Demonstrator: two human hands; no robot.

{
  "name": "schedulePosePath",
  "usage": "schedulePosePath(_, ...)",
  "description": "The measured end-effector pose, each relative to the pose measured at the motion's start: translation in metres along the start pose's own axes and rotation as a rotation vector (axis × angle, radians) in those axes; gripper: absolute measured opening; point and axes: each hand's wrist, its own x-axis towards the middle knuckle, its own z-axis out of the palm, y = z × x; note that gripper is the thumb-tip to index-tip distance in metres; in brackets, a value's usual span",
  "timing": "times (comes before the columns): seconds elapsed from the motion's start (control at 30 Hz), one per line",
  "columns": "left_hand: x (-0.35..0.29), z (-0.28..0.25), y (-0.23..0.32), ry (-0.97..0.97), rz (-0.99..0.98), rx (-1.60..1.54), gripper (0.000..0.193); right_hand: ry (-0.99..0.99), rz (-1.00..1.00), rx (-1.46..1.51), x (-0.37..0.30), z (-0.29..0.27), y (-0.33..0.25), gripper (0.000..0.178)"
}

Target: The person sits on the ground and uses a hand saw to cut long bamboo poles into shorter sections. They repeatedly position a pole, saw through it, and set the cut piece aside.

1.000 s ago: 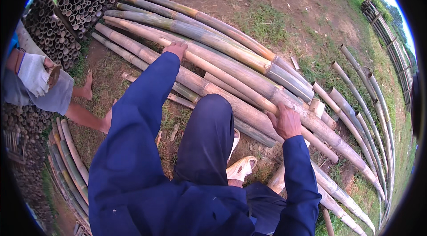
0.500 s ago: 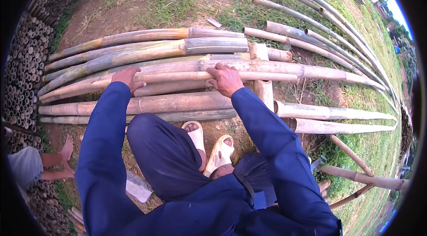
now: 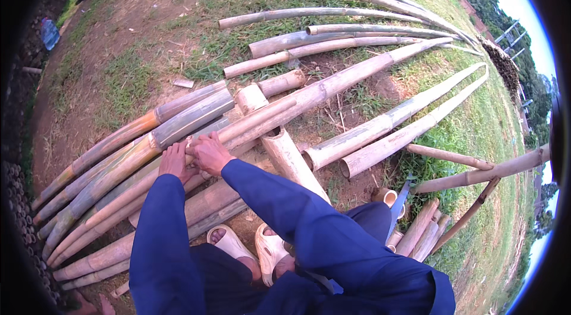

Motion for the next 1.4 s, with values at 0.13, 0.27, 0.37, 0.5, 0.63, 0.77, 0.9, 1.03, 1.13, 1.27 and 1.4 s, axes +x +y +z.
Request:
schedulePosePath(0.13,0.006,0.023,-0.013,-0.031,0.017,0.031,0.1,-0.006,0.01,-0.001,-0.005,0.017,0.018,0.041)
schedulePosePath(0.27,0.015,0.003,0.015,-0.025,0.053,0.021,0.098,0.224,-0.002,-0.003,-0.054,-0.018,0.028,0.065)
schedulePosePath(0.37,0.032,0.016,0.02,-0.025,0.055,0.049,0.097,0.245,0.07,-0.044,-0.127,-0.058,0.042,0.066)
schedulePosePath(0.5,0.046,0.019,0.03,-0.076,0.08,0.004,0.1,0.287,0.328,-0.105,-0.263,-0.115,0.065,0.064)
schedulePosePath(0.63,0.062,0.016,0.063,-0.084,0.068,-0.017,0.103,0.508,0.662,-0.214,-0.404,-0.166,0.054,0.061)
schedulePosePath(0.77,0.084,0.014,0.089,-0.125,0.061,-0.023,0.105,0.943,0.958,-0.2,-0.504,-0.16,0.036,0.05)
schedulePosePath(0.9,0.107,0.019,0.111,-0.146,0.085,-0.041,0.103,1.107,1.425,0.252,-0.59,-0.095,0.035,0.037)
schedulePosePath(1.03,0.126,0.023,0.137,-0.172,0.091,-0.007,0.102,0.871,1.188,-0.133,-0.655,-0.003,0.023,0.033)
schedulePosePath(1.13,0.133,0.023,0.157,-0.187,0.079,-0.026,0.106,0.728,1.156,-0.268,-0.674,0.063,0.019,0.035)
schedulePosePath(1.27,0.138,0.006,0.181,-0.214,0.004,-0.086,0.102,0.521,1.38,-0.114,-0.666,0.078,-0.006,0.035)
schedulePosePath(1.4,0.137,-0.002,0.192,-0.204,-0.045,-0.037,0.094,0.426,1.418,-0.083,-0.669,0.068,-0.01,0.036)
